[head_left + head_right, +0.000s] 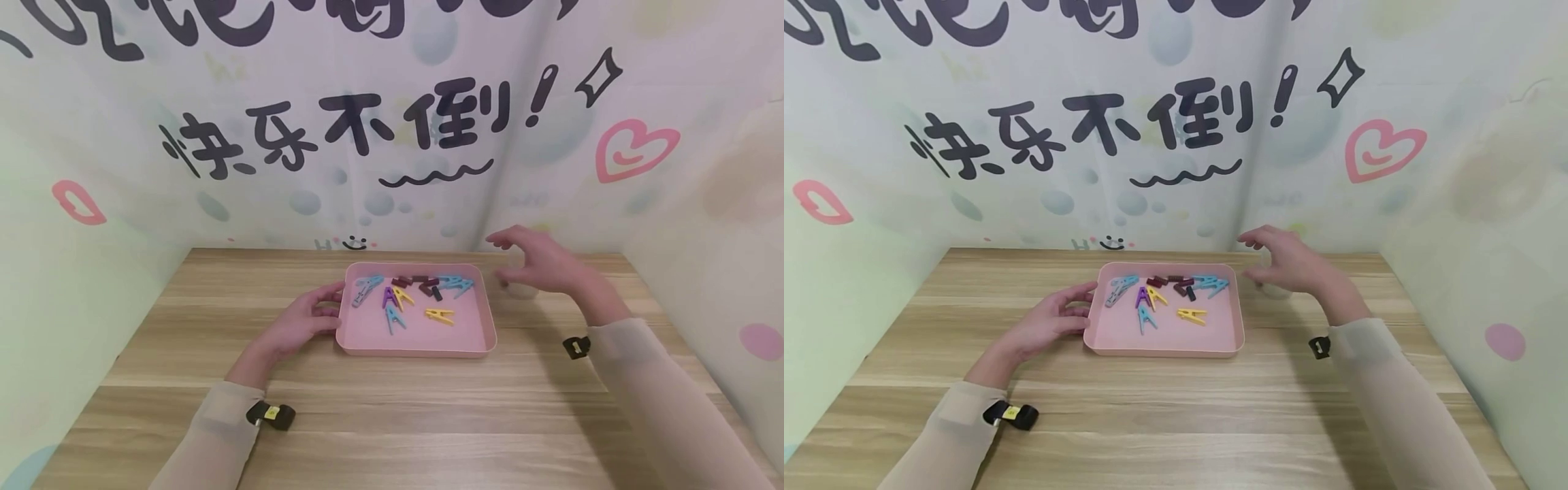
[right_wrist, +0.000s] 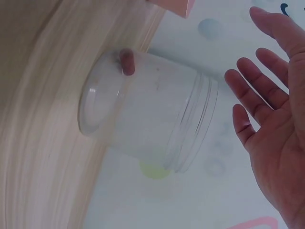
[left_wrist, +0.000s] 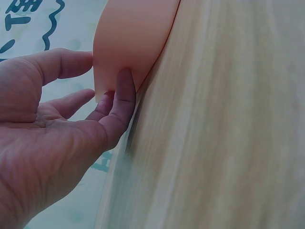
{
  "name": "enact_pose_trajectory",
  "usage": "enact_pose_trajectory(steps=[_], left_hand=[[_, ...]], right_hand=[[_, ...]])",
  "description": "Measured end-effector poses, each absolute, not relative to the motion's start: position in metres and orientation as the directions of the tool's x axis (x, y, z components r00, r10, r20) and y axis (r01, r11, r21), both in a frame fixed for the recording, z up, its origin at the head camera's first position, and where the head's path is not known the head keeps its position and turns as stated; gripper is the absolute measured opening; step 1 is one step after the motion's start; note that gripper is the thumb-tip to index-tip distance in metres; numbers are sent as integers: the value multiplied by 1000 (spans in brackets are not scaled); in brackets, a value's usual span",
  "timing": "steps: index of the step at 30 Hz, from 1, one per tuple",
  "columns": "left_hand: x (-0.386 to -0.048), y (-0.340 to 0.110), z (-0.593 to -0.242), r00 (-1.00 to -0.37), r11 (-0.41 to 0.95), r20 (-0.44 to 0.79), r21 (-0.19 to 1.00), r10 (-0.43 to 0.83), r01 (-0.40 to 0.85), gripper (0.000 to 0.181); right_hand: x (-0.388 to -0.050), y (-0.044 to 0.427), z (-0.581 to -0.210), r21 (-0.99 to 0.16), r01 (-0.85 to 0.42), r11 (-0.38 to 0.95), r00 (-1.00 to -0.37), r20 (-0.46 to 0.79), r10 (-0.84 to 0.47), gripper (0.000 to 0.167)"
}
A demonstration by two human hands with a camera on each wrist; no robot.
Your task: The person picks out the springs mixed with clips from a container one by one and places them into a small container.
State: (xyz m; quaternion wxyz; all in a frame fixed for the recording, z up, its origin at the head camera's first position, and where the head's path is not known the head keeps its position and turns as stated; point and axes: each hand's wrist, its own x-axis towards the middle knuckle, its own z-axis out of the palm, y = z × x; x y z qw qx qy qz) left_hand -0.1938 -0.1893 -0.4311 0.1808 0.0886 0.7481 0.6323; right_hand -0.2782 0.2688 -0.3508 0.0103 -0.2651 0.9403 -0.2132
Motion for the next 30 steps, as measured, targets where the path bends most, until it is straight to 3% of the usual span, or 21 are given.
enact_pose_trajectory(steps=[15,30], left_hand=[[-194,-190,-432,-917,189,-151,978,369,-85,74],[-195,-190,-433,-917,189,-140,979,372,-73,75]], right_hand=[[-282,237,-363,-398,-527,751,-827,37,-561,60],[-287,211,-376,-427,-610,667,-739,2,-674,41]])
